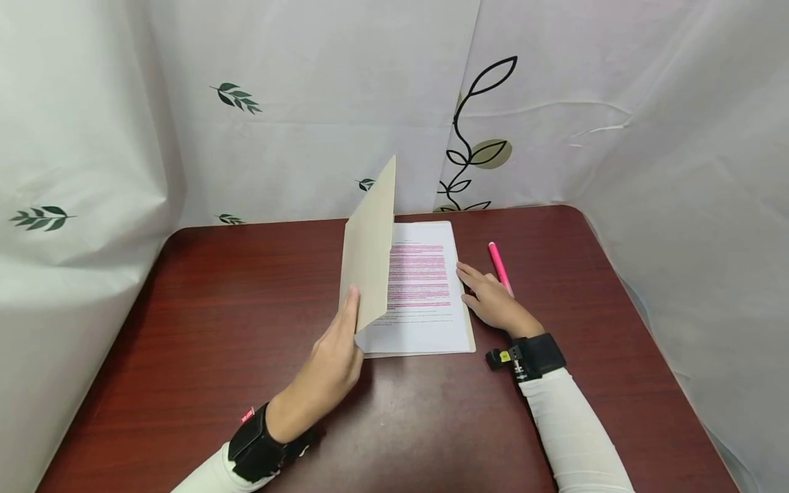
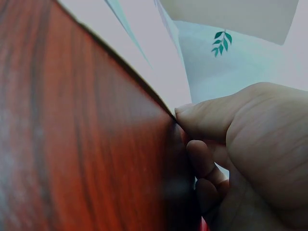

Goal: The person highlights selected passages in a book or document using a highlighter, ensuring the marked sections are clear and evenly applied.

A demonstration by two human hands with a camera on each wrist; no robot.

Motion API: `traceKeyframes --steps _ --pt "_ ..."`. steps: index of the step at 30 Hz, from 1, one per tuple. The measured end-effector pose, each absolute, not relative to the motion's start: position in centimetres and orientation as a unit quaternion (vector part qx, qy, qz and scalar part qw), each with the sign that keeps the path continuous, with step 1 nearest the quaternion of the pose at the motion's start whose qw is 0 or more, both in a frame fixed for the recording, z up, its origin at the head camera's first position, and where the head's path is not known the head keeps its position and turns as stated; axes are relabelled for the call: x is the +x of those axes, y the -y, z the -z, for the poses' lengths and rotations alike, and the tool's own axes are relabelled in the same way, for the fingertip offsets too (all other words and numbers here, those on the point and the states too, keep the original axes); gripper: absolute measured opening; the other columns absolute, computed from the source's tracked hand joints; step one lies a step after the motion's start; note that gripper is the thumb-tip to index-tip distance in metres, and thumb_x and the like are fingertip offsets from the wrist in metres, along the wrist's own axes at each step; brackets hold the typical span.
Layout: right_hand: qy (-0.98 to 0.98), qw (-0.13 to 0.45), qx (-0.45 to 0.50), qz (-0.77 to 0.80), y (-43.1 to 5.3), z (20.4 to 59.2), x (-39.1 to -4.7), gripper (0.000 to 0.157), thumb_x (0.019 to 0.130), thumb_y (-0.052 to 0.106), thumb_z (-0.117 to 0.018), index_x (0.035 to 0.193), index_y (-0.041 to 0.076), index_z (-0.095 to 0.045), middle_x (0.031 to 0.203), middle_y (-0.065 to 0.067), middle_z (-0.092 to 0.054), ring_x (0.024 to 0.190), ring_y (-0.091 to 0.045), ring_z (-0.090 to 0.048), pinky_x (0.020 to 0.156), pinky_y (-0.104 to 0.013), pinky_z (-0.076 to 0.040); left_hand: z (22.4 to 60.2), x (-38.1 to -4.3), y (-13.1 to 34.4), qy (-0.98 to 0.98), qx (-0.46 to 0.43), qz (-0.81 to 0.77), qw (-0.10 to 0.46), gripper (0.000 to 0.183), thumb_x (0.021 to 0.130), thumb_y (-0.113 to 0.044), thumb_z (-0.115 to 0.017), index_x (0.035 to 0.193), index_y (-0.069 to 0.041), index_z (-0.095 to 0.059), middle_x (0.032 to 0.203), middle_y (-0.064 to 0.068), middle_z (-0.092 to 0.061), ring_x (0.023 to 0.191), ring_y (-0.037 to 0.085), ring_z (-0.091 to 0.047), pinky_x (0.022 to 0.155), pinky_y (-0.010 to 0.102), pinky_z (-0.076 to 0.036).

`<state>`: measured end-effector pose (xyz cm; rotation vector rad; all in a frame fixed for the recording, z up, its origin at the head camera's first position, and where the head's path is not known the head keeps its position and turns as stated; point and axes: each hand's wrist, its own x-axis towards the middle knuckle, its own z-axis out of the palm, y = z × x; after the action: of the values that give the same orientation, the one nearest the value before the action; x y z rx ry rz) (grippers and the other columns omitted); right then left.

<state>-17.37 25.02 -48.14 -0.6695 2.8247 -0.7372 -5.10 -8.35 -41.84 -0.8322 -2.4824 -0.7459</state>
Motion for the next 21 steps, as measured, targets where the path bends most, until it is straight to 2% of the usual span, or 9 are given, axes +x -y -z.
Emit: traceKeyframes --steps 7,9,11,12,14,17,19,21 --pt "-0.939 0.072 -0.225 0.248 -24.9 48.1 -17.3 0.06 0.104 0.009 -0.058 0.159 0.0 -0.036 0.168 -0.016 -0.03 0.114 -0.034 -0.051 0.095 -0.047 -0.044 41.6 -5.2 9.1 0.891 -0.268 0.312 0.193 0.085 0.082 0.015 -0.055 0.159 0.012 -0.019 0.164 0.033 -0.026 0.151 0.038 -0.036 0.109 0.048 -0.046" --pt "-0.939 0.074 -0.226 0.249 -24.8 48.0 -17.3 0.06 0.104 0.008 -0.057 0.159 0.0 -0.036 0.169 -0.016 -0.03 0.113 -0.034 -0.05 0.095 -0.046 -0.044 41.5 -5.3 9.4 0.891 -0.254 0.329 0.184 0.088 0.081 0.017 -0.056 0.16 0.01 -0.018 0.166 0.03 -0.024 0.149 0.037 -0.039 0.102 0.045 -0.053" --pt "-0.939 0.075 -0.226 0.249 -24.8 48.0 -17.3 0.06 0.104 0.009 -0.057 0.159 0.0 -0.035 0.169 -0.016 -0.029 0.112 -0.033 -0.05 0.094 -0.046 -0.044 41.2 -5.4 9.6 0.892 -0.238 0.343 0.172 0.09 0.08 0.018 -0.056 0.161 0.008 -0.018 0.169 0.025 -0.022 0.142 0.034 -0.048 0.086 0.039 -0.059" --pt "-0.939 0.076 -0.226 0.249 -24.8 48.0 -17.3 0.06 0.104 0.009 -0.057 0.159 0.0 -0.035 0.169 -0.017 -0.029 0.112 -0.033 -0.05 0.093 -0.045 -0.043 41.1 -5.4 9.8 0.893 -0.231 0.349 0.167 0.091 0.08 0.018 -0.055 0.162 0.007 -0.018 0.169 0.024 -0.022 0.14 0.034 -0.05 0.079 0.037 -0.058" --pt "-0.939 0.077 -0.225 0.248 -24.7 47.9 -17.3 0.061 0.104 0.01 -0.058 0.16 0.0 -0.034 0.169 -0.017 -0.029 0.111 -0.032 -0.05 0.093 -0.045 -0.043 41.0 -5.5 10.1 0.892 -0.217 0.362 0.16 0.091 0.079 0.018 -0.054 0.162 0.006 -0.019 0.168 0.024 -0.025 0.138 0.032 -0.051 0.074 0.036 -0.054" --pt "-0.94 0.078 -0.225 0.246 -24.7 48.0 -17.3 0.061 0.104 0.011 -0.058 0.16 0.0 -0.034 0.169 -0.017 -0.029 0.112 -0.033 -0.05 0.093 -0.045 -0.043 40.8 -5.6 10.5 0.888 -0.198 0.389 0.148 0.091 0.079 0.018 -0.05 0.163 0.003 -0.02 0.166 0.023 -0.031 0.143 0.028 -0.047 0.089 0.041 -0.056" --pt "-0.94 0.075 -0.227 0.245 -24.6 48.0 -17.3 0.061 0.104 0.01 -0.058 0.159 -0.001 -0.034 0.168 -0.018 -0.03 0.113 -0.034 -0.05 0.094 -0.046 -0.043 40.7 -5.6 10.9 0.882 -0.186 0.409 0.142 0.091 0.079 0.017 -0.048 0.164 -0.001 -0.02 0.166 0.02 -0.033 0.146 0.024 -0.043 0.103 0.045 -0.051" --pt "-0.94 0.07 -0.227 0.246 -24.6 48.0 -17.3 0.061 0.103 0.009 -0.058 0.158 -0.002 -0.035 0.168 -0.018 -0.031 0.114 -0.036 -0.051 0.095 -0.048 -0.044 40.6 -5.7 11.2 0.876 -0.178 0.426 0.139 0.09 0.082 0.017 -0.046 0.165 -0.005 -0.019 0.167 0.016 -0.033 0.147 0.021 -0.041 0.111 0.048 -0.046"
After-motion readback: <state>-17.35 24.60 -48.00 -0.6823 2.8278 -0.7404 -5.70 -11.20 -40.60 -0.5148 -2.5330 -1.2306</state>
